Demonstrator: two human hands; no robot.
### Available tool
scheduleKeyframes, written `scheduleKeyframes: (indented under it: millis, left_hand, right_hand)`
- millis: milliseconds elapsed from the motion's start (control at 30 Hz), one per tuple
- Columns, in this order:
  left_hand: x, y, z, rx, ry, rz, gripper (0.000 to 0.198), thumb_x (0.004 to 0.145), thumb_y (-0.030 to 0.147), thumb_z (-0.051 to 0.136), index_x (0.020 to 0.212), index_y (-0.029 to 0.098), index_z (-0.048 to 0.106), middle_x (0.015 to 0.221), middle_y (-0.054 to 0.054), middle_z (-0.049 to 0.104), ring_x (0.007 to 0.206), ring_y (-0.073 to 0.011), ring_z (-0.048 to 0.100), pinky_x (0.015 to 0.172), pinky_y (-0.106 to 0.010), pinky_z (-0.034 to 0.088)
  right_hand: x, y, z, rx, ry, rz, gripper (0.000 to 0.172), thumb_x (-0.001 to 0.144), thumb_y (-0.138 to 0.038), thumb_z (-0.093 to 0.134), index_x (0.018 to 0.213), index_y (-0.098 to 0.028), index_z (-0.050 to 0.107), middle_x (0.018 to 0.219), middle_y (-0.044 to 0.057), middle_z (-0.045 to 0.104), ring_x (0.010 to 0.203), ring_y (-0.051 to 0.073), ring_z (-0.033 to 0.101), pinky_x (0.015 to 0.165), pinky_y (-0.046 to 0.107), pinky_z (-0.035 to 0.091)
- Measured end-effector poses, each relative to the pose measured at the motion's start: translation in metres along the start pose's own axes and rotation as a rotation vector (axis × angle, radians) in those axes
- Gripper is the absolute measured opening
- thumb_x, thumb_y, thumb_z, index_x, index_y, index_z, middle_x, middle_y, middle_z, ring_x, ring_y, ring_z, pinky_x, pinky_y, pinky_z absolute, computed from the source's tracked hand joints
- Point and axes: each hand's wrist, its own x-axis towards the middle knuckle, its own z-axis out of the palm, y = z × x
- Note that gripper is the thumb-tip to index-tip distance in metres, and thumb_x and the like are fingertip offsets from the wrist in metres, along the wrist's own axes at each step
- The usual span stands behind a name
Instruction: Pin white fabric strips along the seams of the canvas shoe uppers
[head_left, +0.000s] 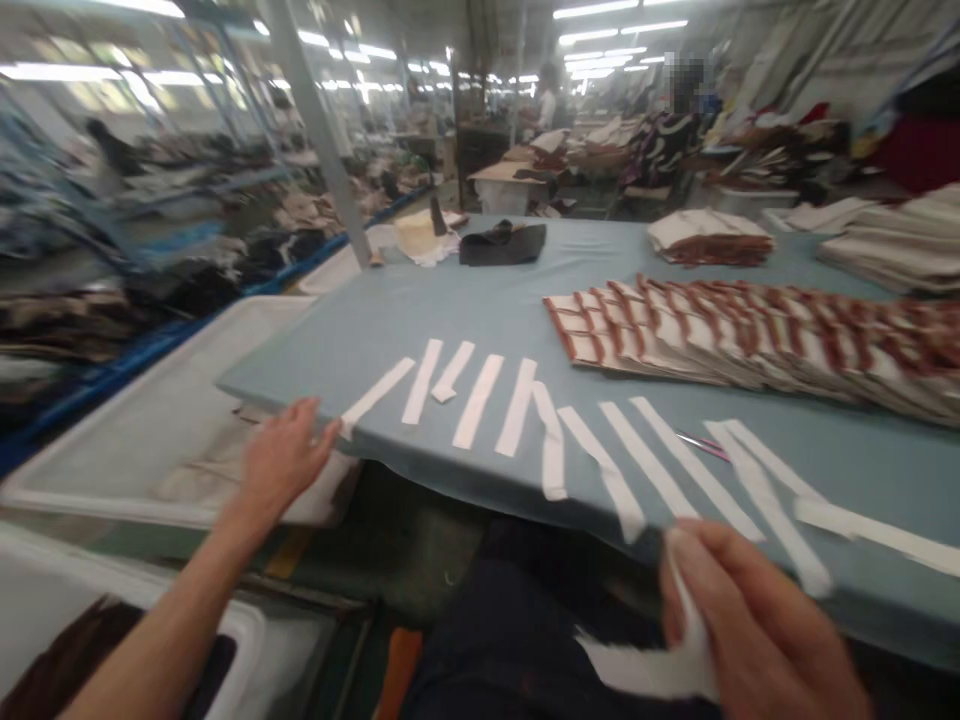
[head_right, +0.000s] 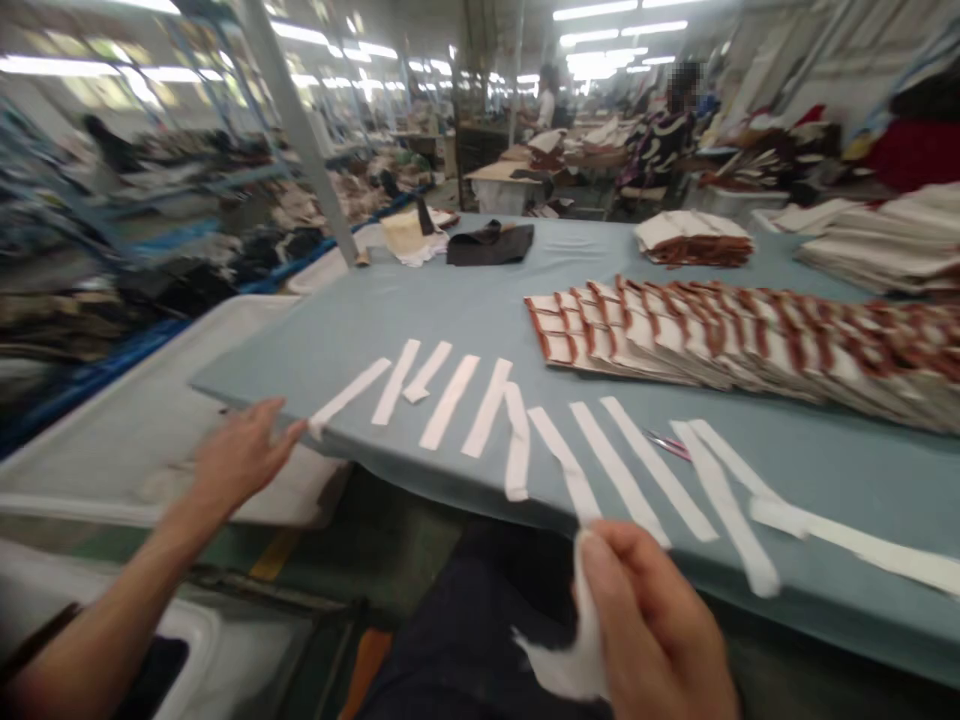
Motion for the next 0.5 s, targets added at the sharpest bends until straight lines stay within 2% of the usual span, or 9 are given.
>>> scheduleKeyframes:
  millis: [67,133,200,233,300,333,367,433,500]
  left_hand:
    - [-0.021,0.020,-0.009,-0.174,0.000,0.036,0.054,0.105,0.044,0.040,0.139,0.008,0.060,0.137,-0.017,0.069,0.120,-0.0343,0.068,0.103,-0.045,0.053]
    - [-0.053,0.047,-0.011,-0.595,-0.075,0.125,0.053,0.102,0.058,0.041,0.112,0.017,0.074,0.109,-0.006,0.080,0.101,-0.0268,0.073,0.091,-0.034,0.055]
    - [-0.097,0.084,-0.006,-0.990,-0.391,0.279,0.059,0.099,0.066,0.047,0.079,0.018,0.076,0.080,-0.005,0.078,0.080,-0.0221,0.070,0.080,-0.030,0.054]
    - [-0.122,0.105,0.000,-1.175,-0.621,0.384,0.066,0.099,0.069,0.045,0.074,0.018,0.076,0.075,-0.006,0.077,0.077,-0.0212,0.070,0.079,-0.030,0.053]
    - [-0.167,0.151,0.016,-1.514,-1.034,0.375,0.062,0.091,0.075,0.058,0.105,0.018,0.080,0.103,-0.011,0.081,0.093,-0.0248,0.073,0.083,-0.033,0.054]
    - [-0.185,0.175,0.025,-1.658,-1.169,0.342,0.071,0.085,0.074,0.070,0.133,0.022,0.071,0.133,-0.014,0.073,0.115,-0.0286,0.069,0.094,-0.036,0.053]
    - [-0.199,0.196,0.033,-1.815,-1.266,0.312,0.082,0.081,0.073,0.075,0.146,0.025,0.062,0.149,-0.015,0.063,0.128,-0.0309,0.063,0.102,-0.039,0.050]
    - [-0.214,0.233,0.040,-2.112,-1.301,0.179,0.080,0.085,0.069,0.073,0.149,0.023,0.058,0.154,-0.017,0.059,0.136,-0.0343,0.058,0.107,-0.044,0.048]
    - [-0.218,0.256,0.036,-2.303,-1.181,-0.057,0.066,0.090,0.058,0.075,0.145,0.025,0.061,0.153,-0.014,0.060,0.140,-0.0334,0.055,0.109,-0.043,0.046]
  right_hand:
    - [0.007,-0.021,0.008,0.042,0.042,-0.009,0.040,0.092,-0.060,0.068,0.081,-0.024,0.058,0.058,-0.005,0.047,0.049,0.012,0.040,0.045,0.024,0.035]
    - [0.018,-0.034,0.015,0.146,0.011,-0.038,0.041,0.094,-0.062,0.066,0.088,-0.023,0.059,0.058,-0.008,0.044,0.048,0.011,0.036,0.044,0.023,0.033]
    - [0.027,-0.039,0.020,0.194,0.039,-0.110,0.040,0.094,-0.060,0.067,0.086,-0.022,0.058,0.059,-0.008,0.046,0.049,0.010,0.037,0.046,0.023,0.034]
    - [0.030,-0.040,0.021,0.218,0.062,-0.146,0.039,0.093,-0.059,0.068,0.086,-0.022,0.057,0.060,-0.008,0.047,0.050,0.010,0.037,0.046,0.022,0.034]
    - [0.031,-0.041,0.023,0.266,0.116,-0.197,0.038,0.094,-0.057,0.069,0.086,-0.021,0.058,0.060,-0.008,0.047,0.051,0.010,0.038,0.047,0.022,0.034]
    - [0.030,-0.041,0.023,0.294,0.135,-0.207,0.039,0.094,-0.057,0.069,0.084,-0.021,0.057,0.060,-0.008,0.046,0.051,0.010,0.037,0.047,0.021,0.033]
    - [0.028,-0.040,0.023,0.325,0.152,-0.207,0.040,0.094,-0.056,0.069,0.081,-0.021,0.055,0.059,-0.009,0.045,0.050,0.009,0.036,0.046,0.021,0.032]
    - [0.023,-0.037,0.021,0.398,0.200,-0.189,0.042,0.095,-0.054,0.069,0.076,-0.022,0.050,0.058,-0.010,0.041,0.048,0.008,0.034,0.045,0.021,0.030]
    - [0.016,-0.031,0.015,0.478,0.283,-0.164,0.041,0.095,-0.050,0.069,0.074,-0.022,0.047,0.056,-0.011,0.039,0.046,0.008,0.033,0.044,0.020,0.029]
